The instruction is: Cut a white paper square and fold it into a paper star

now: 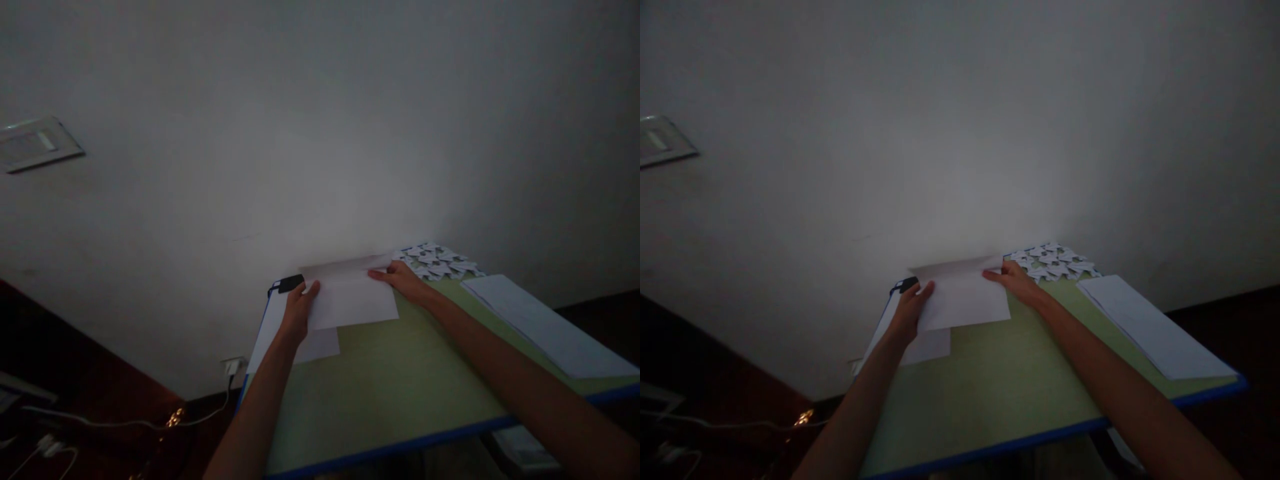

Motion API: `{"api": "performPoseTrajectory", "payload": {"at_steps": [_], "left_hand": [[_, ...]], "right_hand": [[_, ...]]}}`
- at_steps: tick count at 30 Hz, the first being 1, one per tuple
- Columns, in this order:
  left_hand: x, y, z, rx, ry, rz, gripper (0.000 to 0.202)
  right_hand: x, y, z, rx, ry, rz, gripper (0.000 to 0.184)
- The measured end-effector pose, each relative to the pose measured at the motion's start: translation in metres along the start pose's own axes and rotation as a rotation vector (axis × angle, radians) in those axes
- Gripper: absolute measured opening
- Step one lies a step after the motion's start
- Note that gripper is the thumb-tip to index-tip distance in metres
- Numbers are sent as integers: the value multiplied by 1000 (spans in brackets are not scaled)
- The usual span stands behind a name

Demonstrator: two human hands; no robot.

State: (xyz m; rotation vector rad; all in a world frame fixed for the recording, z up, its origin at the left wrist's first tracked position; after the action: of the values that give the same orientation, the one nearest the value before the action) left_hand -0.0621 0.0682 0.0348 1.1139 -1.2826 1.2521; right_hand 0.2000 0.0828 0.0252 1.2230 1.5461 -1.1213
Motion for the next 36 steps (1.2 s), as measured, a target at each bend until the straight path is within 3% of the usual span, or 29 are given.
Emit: {"api": "performPoseTrajectory", "payload": {"at_steps": [5,8,12,16,19,24,26,30,32,34,36], "left_hand": [[-3,2,0,-35,114,59,29],[-2,1,6,-72,192,84,45],[1,-12,17,-213,278,160,64],[0,-13,18,-195,281,92,33],[-3,-9,11,-123,241,69,20],[1,6,3,40,105,74,48],[4,8,2,78,58,77,58],[8,1,5,75,6,77,53],[11,-6,8,59,-15,77,47],[19,-11,13,40,-41,88,45],[31,-15,19,8,-75,101,48]], "right_hand": [[-12,-3,2,-38,122,81,35],[-26,-4,4,-81,241,126,29],[-35,-5,8,-144,325,177,19],[-35,-9,8,-180,355,239,19],[-40,-2,7,-150,394,275,30],[-64,13,18,12,519,397,70],[-78,-6,35,55,699,645,73],[-75,-77,61,-120,890,980,74],[-70,-101,66,-161,937,1063,56],[-72,-109,65,-125,959,1068,30],[-81,-105,59,-77,965,1022,18]]}}
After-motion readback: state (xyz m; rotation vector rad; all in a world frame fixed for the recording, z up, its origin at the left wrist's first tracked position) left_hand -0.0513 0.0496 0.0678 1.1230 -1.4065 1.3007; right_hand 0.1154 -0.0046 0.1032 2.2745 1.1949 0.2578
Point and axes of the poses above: each hand's wrist, its own z-axis away from the middle knuckle, its own y-axis out of the back of the hand, x = y × z, the point moved 8 cm from there along -z, towards the middle knuckle, and after that the axes turned 6 degrees about -z, right-handed, at the moved point
